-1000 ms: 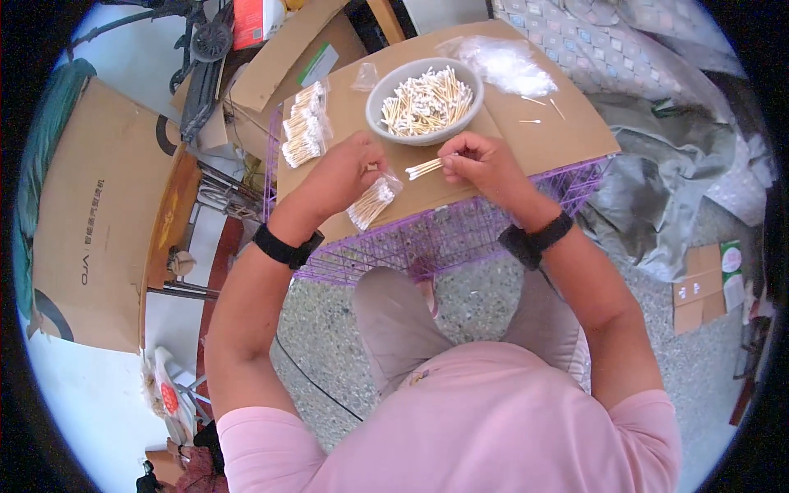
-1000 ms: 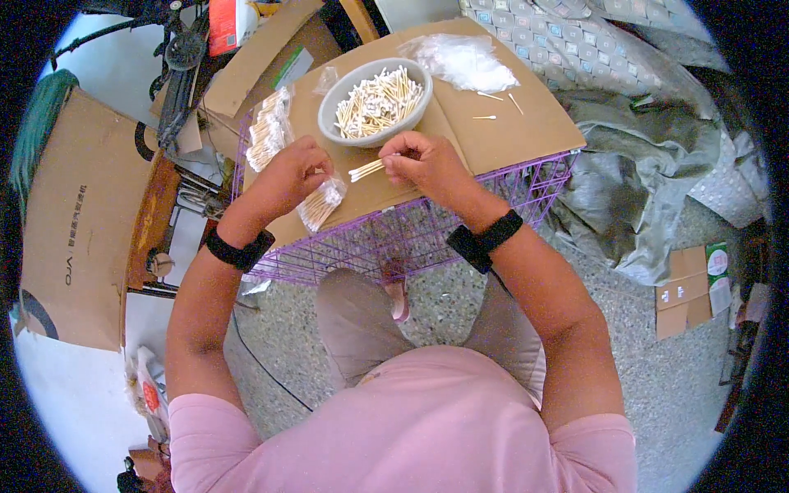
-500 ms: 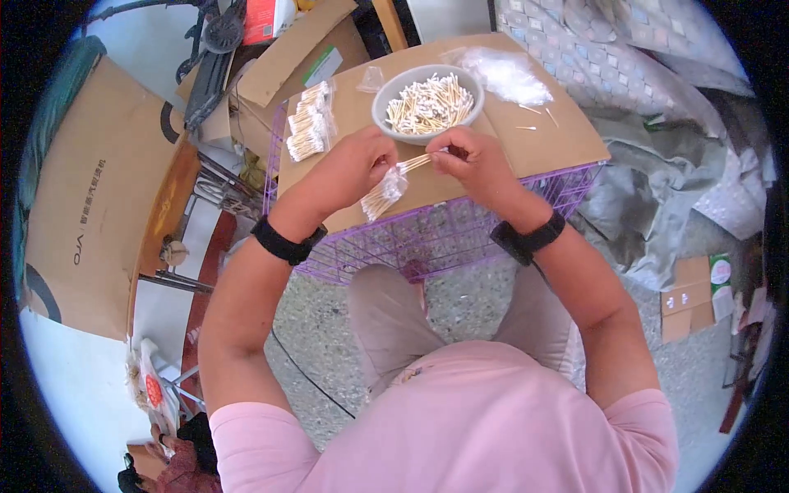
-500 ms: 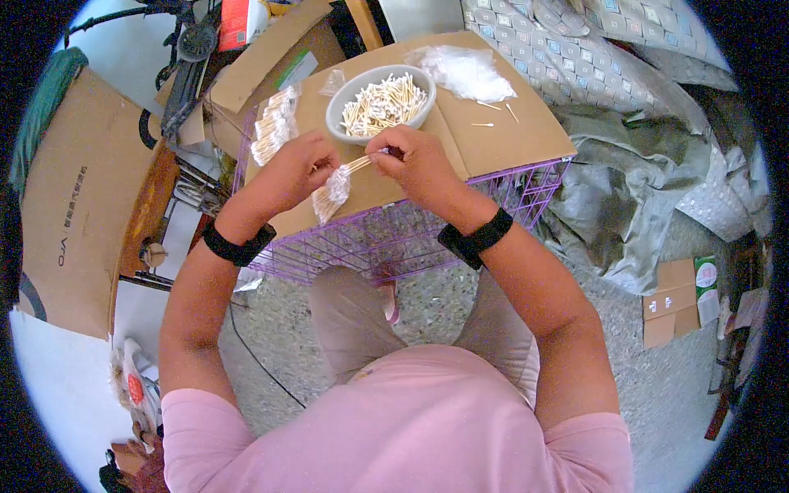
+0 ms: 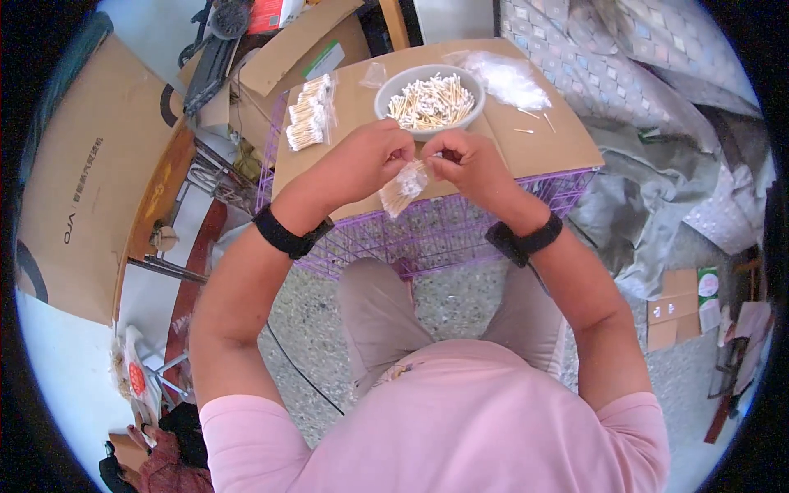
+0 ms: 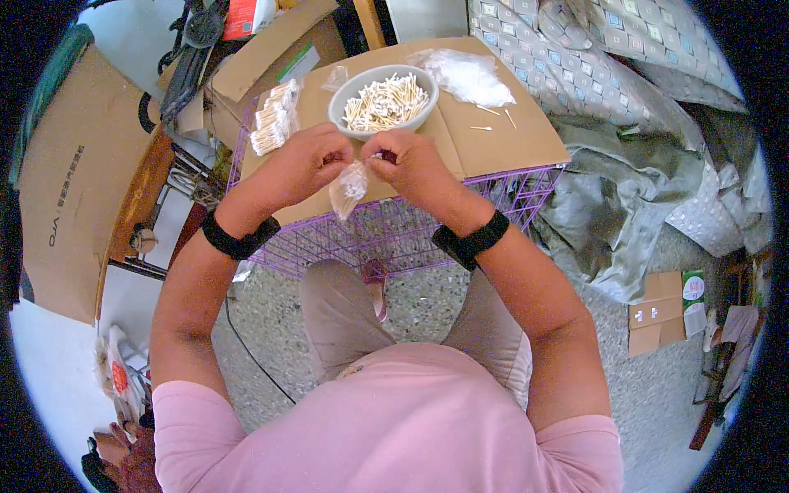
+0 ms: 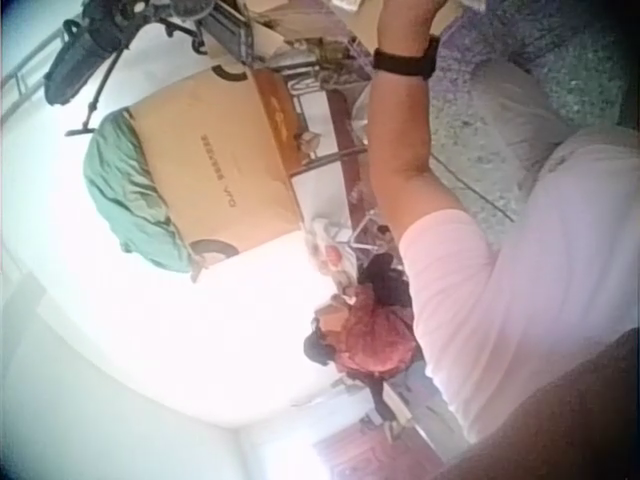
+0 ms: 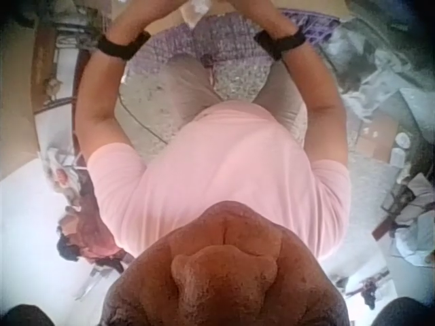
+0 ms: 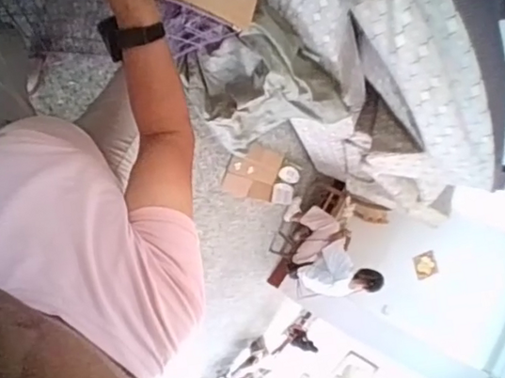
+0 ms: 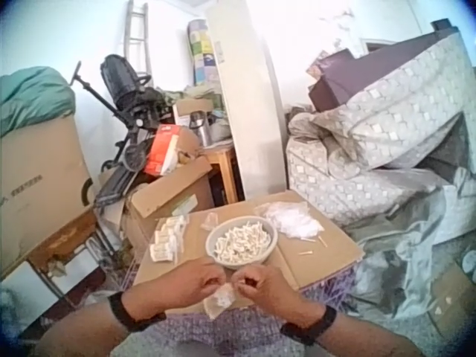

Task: The recorder is counting cotton swabs and placing them into small plastic bags.

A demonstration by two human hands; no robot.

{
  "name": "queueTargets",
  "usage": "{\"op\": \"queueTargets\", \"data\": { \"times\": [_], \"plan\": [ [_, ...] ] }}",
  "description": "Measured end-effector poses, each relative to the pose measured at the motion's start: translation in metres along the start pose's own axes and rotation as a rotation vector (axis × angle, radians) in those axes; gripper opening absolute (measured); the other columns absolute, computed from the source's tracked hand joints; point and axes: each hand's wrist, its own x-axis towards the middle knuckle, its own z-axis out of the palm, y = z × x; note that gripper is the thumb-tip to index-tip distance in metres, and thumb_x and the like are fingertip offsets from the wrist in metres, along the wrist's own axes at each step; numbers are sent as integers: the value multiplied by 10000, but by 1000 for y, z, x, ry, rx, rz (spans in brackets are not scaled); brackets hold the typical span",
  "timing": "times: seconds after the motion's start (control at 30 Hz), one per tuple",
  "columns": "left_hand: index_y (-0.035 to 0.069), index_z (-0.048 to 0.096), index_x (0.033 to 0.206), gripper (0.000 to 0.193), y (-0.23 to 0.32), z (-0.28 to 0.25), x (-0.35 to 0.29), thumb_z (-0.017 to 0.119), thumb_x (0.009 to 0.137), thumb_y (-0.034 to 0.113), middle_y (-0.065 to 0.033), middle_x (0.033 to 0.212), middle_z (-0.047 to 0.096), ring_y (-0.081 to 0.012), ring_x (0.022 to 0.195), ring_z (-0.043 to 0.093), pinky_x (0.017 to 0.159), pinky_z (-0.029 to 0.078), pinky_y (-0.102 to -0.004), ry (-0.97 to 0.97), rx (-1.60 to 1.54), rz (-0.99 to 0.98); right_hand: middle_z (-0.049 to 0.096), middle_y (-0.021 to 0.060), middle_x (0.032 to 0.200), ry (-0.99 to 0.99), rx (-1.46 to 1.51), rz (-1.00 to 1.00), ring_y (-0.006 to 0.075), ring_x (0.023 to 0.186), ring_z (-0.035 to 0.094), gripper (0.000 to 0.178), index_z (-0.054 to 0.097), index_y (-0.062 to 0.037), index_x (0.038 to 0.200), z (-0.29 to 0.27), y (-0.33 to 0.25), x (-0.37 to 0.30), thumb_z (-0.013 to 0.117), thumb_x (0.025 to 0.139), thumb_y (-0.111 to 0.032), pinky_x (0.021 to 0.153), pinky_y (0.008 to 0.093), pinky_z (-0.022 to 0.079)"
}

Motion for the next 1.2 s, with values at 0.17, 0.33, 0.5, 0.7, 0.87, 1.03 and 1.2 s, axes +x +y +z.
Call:
{"op": "queueTargets", "data": {
  "times": [0.17, 0.33, 0.5, 0.7, 0.87, 1.03, 1.2],
  "plan": [
    [34, 559, 831, 81, 0, 2, 2, 622, 783, 48, -115, 797, 542, -241, 707, 581, 631, 472, -336, -10, -17, -17, 610, 65, 782, 8, -57, -39, 144, 702, 581, 65, 631, -23, 868, 3, -6, 1, 620, 804, -30, 631, 268, 465],
    [23, 559, 836, 48, 3, 5, 0, 597, 809, 12, -64, 767, 528, -124, 652, 578, 561, 507, -272, -29, -296, -236, 635, 123, 773, 24, -146, -102, 223, 699, 621, 88, 644, -44, 862, 2, -12, 0, 640, 779, -72, 641, 320, 485],
    [11, 552, 847, 37, -7, 12, -9, 580, 823, 7, -36, 760, 537, -97, 660, 573, 570, 527, -251, 10, -431, -293, 644, 118, 802, 43, 27, 11, 211, 700, 623, 118, 628, -30, 910, 5, -19, 0, 637, 802, -76, 636, 310, 486],
    [17, 549, 878, 46, -11, 16, -16, 575, 839, 20, -22, 764, 577, -86, 679, 582, 625, 539, -251, 52, -580, -377, 647, 114, 834, 91, -20, -79, 243, 742, 632, 105, 626, -27, 904, 8, -17, -2, 624, 808, -69, 670, 323, 489],
    [28, 547, 891, 43, -7, 17, -20, 575, 859, 34, -18, 765, 593, -84, 682, 594, 635, 533, -245, 82, -647, -402, 642, 109, 836, 53, -186, -143, 302, 778, 618, 102, 632, -35, 889, 13, -23, 5, 610, 814, -100, 683, 361, 485],
    [34, 549, 888, 38, -13, 15, -30, 578, 865, 38, -17, 754, 594, -83, 664, 595, 608, 522, -239, 119, -598, -438, 627, 93, 840, -32, -363, -344, 224, 751, 606, 107, 650, -17, 905, 16, -17, 9, 620, 802, -14, 683, 306, 483],
    [33, 554, 874, 31, -14, 14, -38, 583, 865, 40, -16, 752, 593, -81, 657, 592, 602, 520, -234, 150, -557, -414, 610, 147, 975, 35, -339, -400, 320, 929, 571, 201, 642, -84, 987, 18, -18, 7, 574, 798, -73, 813, 396, 462]
  ]
}}
